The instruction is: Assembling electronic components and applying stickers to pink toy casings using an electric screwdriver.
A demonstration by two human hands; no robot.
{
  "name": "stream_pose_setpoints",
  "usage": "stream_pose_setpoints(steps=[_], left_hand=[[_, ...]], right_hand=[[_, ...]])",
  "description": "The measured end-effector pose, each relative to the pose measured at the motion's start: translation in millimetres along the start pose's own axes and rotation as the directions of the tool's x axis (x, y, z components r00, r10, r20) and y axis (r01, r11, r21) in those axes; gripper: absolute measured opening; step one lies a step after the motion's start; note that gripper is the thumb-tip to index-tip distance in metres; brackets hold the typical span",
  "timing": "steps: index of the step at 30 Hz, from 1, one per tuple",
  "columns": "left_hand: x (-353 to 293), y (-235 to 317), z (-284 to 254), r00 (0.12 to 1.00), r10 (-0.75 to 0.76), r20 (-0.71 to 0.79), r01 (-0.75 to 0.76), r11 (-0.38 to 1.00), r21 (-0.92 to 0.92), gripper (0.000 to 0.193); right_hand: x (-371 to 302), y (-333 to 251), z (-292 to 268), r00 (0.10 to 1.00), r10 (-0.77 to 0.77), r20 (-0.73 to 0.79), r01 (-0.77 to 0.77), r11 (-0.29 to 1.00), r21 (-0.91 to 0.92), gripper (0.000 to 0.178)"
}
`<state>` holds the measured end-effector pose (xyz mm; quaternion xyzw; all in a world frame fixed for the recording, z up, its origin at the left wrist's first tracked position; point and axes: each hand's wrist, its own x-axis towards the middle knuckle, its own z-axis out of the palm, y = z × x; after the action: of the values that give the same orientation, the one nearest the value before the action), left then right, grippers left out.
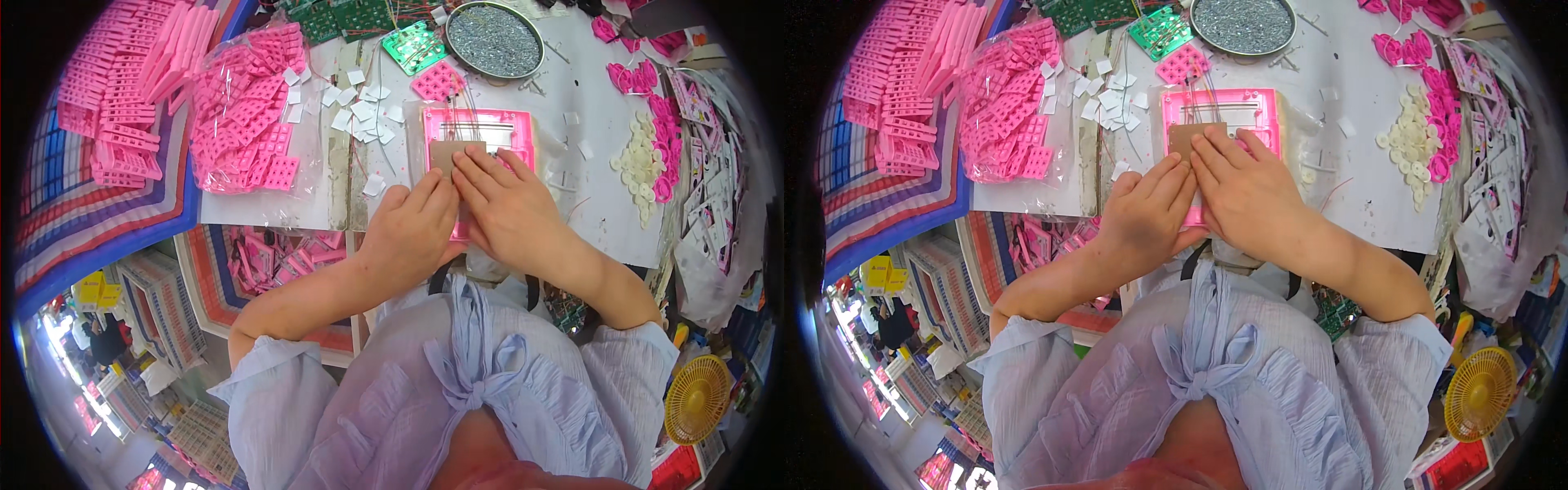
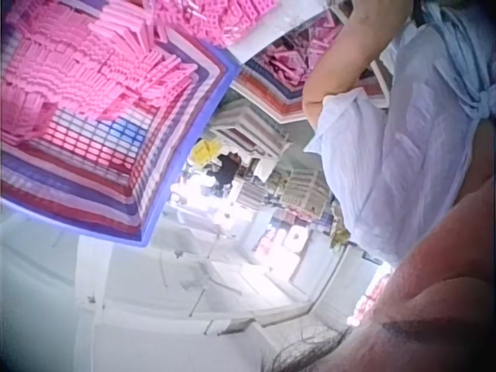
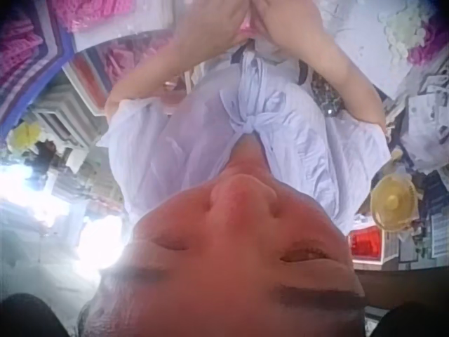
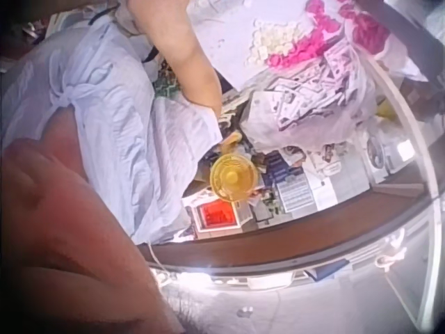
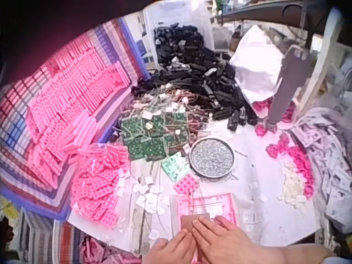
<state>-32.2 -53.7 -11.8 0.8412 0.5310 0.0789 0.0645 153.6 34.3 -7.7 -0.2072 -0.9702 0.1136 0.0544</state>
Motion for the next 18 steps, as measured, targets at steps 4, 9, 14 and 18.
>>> stream_pose_setpoints(steps=[4, 9, 14, 18], left_hand=[[6.1, -3.1, -14.4, 0.99, -0.006, 0.142, 0.015, 0.998, -0.062, 0.069], [83.6, -66.2, -40.8, 0.982, -0.069, 0.178, 0.15, 0.855, -0.496, 0.031], [209.0, -121.2, 23.9, 0.961, 0.059, -0.27, -0.03, 0.993, 0.11, 0.014], [241.9, -118.1, 32.5, 0.995, 0.094, -0.02, -0.085, 0.958, 0.274, 0.015]], right_hand=[[-6.6, -3.5, 2.8, 1.0, 0.025, -0.003, -0.025, 0.999, 0.024, 0.062], [-3.2, -4.7, -0.8, 0.997, 0.072, 0.04, -0.073, 0.997, 0.001, 0.06], [0.4, -6.3, 1.2, 0.999, 0.039, -0.005, -0.039, 0.999, -0.006, 0.058], [-3.8, -5.1, 3.7, 0.998, 0.056, -0.037, -0.056, 0.998, 0.008, 0.057]])
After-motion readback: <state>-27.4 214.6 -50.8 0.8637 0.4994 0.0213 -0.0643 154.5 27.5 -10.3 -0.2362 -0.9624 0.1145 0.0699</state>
